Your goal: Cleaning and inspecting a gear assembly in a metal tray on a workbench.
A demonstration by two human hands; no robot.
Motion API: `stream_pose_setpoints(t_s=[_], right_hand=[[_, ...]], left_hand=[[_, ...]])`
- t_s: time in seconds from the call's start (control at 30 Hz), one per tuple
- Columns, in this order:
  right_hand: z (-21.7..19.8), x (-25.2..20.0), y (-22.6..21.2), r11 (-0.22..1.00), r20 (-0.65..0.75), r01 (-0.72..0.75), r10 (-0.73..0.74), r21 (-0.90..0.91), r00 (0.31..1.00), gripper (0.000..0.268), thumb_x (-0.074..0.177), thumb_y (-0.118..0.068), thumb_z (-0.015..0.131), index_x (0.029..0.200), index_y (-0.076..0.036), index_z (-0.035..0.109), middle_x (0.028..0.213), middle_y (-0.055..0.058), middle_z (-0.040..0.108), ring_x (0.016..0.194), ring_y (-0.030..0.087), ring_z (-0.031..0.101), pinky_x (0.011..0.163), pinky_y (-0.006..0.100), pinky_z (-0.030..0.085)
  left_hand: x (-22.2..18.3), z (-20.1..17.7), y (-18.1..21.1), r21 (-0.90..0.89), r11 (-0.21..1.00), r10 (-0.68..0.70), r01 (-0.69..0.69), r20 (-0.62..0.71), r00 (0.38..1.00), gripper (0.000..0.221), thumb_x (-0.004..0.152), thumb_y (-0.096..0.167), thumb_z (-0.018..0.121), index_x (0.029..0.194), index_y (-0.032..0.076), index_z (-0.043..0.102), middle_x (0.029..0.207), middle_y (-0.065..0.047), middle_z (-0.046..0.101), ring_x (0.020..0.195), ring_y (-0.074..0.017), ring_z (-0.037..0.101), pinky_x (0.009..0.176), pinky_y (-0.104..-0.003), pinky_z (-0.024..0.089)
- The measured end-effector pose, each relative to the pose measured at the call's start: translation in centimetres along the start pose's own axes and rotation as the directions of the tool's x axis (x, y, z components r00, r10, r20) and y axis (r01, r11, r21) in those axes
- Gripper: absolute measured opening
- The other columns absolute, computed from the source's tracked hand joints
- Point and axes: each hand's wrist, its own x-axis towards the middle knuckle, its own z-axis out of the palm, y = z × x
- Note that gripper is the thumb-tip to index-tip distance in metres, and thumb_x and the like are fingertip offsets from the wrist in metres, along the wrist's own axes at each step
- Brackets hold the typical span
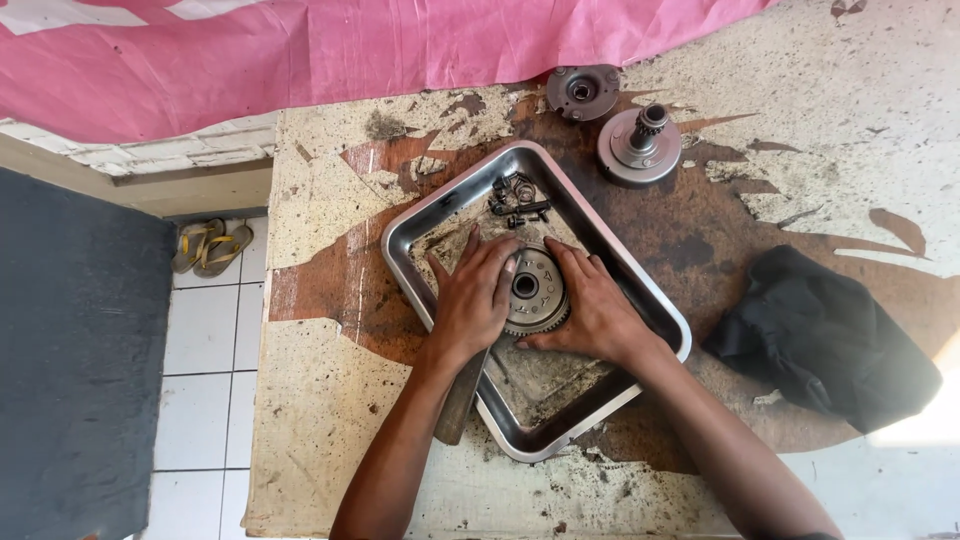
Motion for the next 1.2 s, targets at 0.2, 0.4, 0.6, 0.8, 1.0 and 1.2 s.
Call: stream_pose_setpoints(t_s=[0.2,0.4,0.6,0.8,1.0,1.2], right_hand=[[-0.8,-0.1,-1.2,1.000,0.027,-0.026,0.027,-0.017,0.999,0.137,0.048,-0.059,0.097,0.158,-0.011,0.031,0.148,0.018,0.049,0.135,0.049,0.047,0.118,0.065,0.028],[-1.1,-0.5,-1.6,0.999,0.033,-0.035,0.036,-0.011,0.999,0.135,0.049,-0.059,0.096,0.157,-0.007,0.032,0.148,0.020,0.049,0.135,0.049,0.048,0.117,0.066,0.029],[-0.7,-0.4,-1.4,0.999,0.015,-0.037,0.038,-0.037,0.999,0.137,0.047,-0.060,0.096,0.157,-0.010,0.032,0.146,0.019,0.050,0.129,0.051,0.050,0.112,0.066,0.037],[-0.2,0.1,-0.2,1.000,-0.009,0.007,-0.007,-0.029,1.000,0.137,0.046,-0.058,0.095,0.157,-0.009,0.032,0.146,0.018,0.050,0.120,0.053,0.054,0.101,0.062,0.048],[0.0,-0.2,-0.1,1.000,-0.017,0.003,-0.003,-0.018,1.000,0.139,0.045,-0.062,0.095,0.156,-0.008,0.033,0.143,0.020,0.051,0.115,0.054,0.055,0.095,0.061,0.050],[-0.2,-0.2,-0.4,1.000,-0.001,0.010,-0.010,-0.004,1.000,0.135,0.049,-0.060,0.094,0.157,-0.010,0.031,0.148,0.018,0.050,0.123,0.053,0.053,0.107,0.062,0.042]], left_hand=[[6.2,0.9,-0.3,0.042,0.999,0.011,-0.010,-0.023,1.000,0.038,0.109,0.031,0.034,0.141,0.024,0.054,0.148,-0.006,0.056,0.147,-0.0427,0.037,0.100,-0.094,0.007],[7.4,1.8,-1.1,0.041,0.999,-0.006,0.006,-0.012,1.000,0.038,0.107,0.030,0.035,0.140,0.025,0.055,0.148,-0.001,0.056,0.147,-0.0366,0.039,0.098,-0.095,0.009],[-0.7,-0.6,-1.7,-0.042,0.998,-0.038,0.038,0.004,0.999,0.041,0.107,0.029,0.032,0.140,0.019,0.054,0.145,-0.011,0.057,0.144,-0.0453,0.039,0.097,-0.095,0.009],[2.5,-0.5,-0.4,-0.058,0.998,0.009,-0.010,-0.022,1.000,0.037,0.108,0.025,0.036,0.137,0.019,0.058,0.143,-0.008,0.060,0.142,-0.0403,0.044,0.097,-0.094,0.012],[8.8,3.5,-1.8,0.007,1.000,0.028,-0.028,-0.002,1.000,0.037,0.109,0.031,0.036,0.138,0.025,0.057,0.146,-0.003,0.058,0.146,-0.0366,0.042,0.098,-0.094,0.011],[1.7,0.4,0.6,-0.058,0.998,0.017,-0.016,0.016,1.000,0.041,0.108,0.027,0.032,0.139,0.017,0.058,0.144,-0.013,0.058,0.145,-0.0448,0.037,0.100,-0.094,0.004]])
